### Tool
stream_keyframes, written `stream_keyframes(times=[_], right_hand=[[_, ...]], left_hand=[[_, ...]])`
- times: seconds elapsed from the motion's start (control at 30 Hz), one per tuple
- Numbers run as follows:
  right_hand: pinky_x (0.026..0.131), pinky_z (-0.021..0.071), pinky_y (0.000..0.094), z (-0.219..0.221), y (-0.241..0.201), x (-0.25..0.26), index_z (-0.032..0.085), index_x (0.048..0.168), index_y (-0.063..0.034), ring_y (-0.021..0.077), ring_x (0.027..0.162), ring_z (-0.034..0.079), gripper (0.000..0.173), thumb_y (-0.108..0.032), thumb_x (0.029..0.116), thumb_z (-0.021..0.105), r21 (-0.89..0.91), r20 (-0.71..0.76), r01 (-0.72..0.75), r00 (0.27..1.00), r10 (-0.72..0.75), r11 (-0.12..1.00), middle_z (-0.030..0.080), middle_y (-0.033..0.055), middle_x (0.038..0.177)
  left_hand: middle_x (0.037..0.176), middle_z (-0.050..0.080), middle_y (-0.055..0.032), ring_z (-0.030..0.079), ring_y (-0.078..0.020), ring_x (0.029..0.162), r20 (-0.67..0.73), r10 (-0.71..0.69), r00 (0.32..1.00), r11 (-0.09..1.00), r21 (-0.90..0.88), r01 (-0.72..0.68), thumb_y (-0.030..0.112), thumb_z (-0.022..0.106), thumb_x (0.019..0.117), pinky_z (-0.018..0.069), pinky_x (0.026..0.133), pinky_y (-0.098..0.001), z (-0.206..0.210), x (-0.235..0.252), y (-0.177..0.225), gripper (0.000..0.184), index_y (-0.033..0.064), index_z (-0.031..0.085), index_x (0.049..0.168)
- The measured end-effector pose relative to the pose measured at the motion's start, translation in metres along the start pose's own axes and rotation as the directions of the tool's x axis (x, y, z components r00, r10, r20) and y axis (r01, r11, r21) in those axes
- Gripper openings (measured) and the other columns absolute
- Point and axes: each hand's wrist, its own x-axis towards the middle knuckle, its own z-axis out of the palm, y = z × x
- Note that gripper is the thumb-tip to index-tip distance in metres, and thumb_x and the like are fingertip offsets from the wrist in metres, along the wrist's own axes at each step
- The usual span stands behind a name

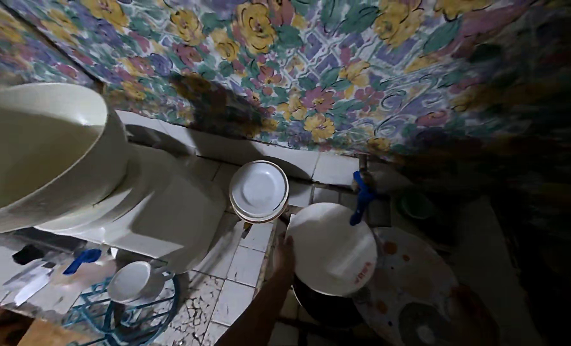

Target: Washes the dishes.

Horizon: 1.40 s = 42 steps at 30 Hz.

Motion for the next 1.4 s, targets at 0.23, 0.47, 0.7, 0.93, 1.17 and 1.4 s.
stream_keyframes(times=[0.23, 0.47, 0.7, 0.93, 1.17, 1.4], right_hand=[[0.111, 0.0422, 0.0463, 0.08, -0.011, 0.008, 0.047, 0.148, 0.0012, 0.0281, 0.134, 0.051, 0.048, -0.029, 0.1107, 0.042, 0.317, 0.129, -0.287, 0.957, 0.259, 0.904, 0.051, 0.021, 0.148], [0.091, 0.0562, 0.042, 0.148, -0.032, 0.033, 0.055, 0.138, -0.003, 0.0196, 0.107, 0.065, 0.042, -0.031, 0.1093, 0.043, 0.615, 0.327, -0.387, 0.918, 0.224, 0.687, 0.065, 0.0142, 0.124], [0.102, 0.0507, 0.049, 0.185, -0.048, 0.032, 0.057, 0.138, -0.0023, 0.0246, 0.122, 0.061, 0.052, -0.043, 0.1078, 0.045, 0.536, 0.358, -0.485, 0.872, 0.335, 0.691, 0.062, 0.0165, 0.134], [0.076, 0.0609, 0.0443, 0.225, -0.054, 0.022, 0.062, 0.124, -0.0079, 0.0214, 0.089, 0.071, 0.053, -0.047, 0.1099, 0.03, 0.697, 0.655, -0.634, 0.753, 0.063, 0.334, 0.072, 0.0111, 0.1], [0.089, 0.0585, 0.0375, 0.183, -0.072, 0.014, 0.064, 0.128, -0.0014, 0.0167, 0.101, 0.069, 0.035, -0.025, 0.1085, 0.047, 0.609, 0.466, -0.402, 0.879, 0.102, 0.684, 0.071, 0.0115, 0.114], [0.107, 0.0475, 0.0372, 0.15, -0.065, 0.026, 0.064, 0.134, -0.0042, 0.0155, 0.124, 0.06, 0.034, -0.021, 0.1079, 0.049, 0.411, 0.425, -0.181, 0.905, -0.012, 0.893, 0.064, 0.0109, 0.135]], left_hand=[[0.14, 0.059, -0.0207, 0.058, -0.0319, 0.129, 0.089, 0.188, 0.978, 0.976, 0.092, -0.196, 0.028, 0.044, 0.1104, 0.0455, 0.109, -0.0516, -0.006, -0.007, 0.033, 0.044, 0.0057, 0.05, 0.148], [0.155, 0.044, -0.0157, 0.049, -0.0252, 0.138, 0.086, 0.162, 0.983, 0.956, -0.262, -0.135, 0.031, 0.047, 0.1088, 0.0448, 0.111, -0.0455, -0.02, 0.0, 0.021, 0.05, 0.0115, 0.042, 0.155], [0.152, 0.05, -0.0099, 0.057, -0.0162, 0.13, 0.117, 0.212, 0.97, 0.892, -0.429, -0.143, 0.031, 0.039, 0.1112, 0.051, 0.106, -0.0374, -0.051, -0.024, 0.038, 0.051, 0.0111, 0.033, 0.158], [0.147, 0.054, -0.0087, 0.057, -0.015, 0.129, -0.029, 0.43, 0.902, 0.825, -0.393, -0.406, 0.025, 0.04, 0.1102, 0.0502, 0.108, -0.0348, -0.076, -0.062, 0.054, 0.045, 0.005, 0.044, 0.151], [0.119, 0.068, -0.0137, 0.069, -0.0199, 0.101, -0.141, 0.116, 0.983, 0.846, -0.505, -0.172, 0.021, 0.043, 0.1098, 0.0604, 0.085, -0.0399, -0.079, -0.039, 0.012, 0.036, 0.0027, 0.053, 0.139], [0.115, 0.068, -0.0154, 0.068, -0.0243, 0.101, -0.03, -0.128, 0.991, 0.668, -0.742, 0.064, 0.03, 0.039, 0.1109, 0.0576, 0.086, -0.0454, -0.037, -0.023, -0.043, 0.039, 0.0059, 0.054, 0.139]])
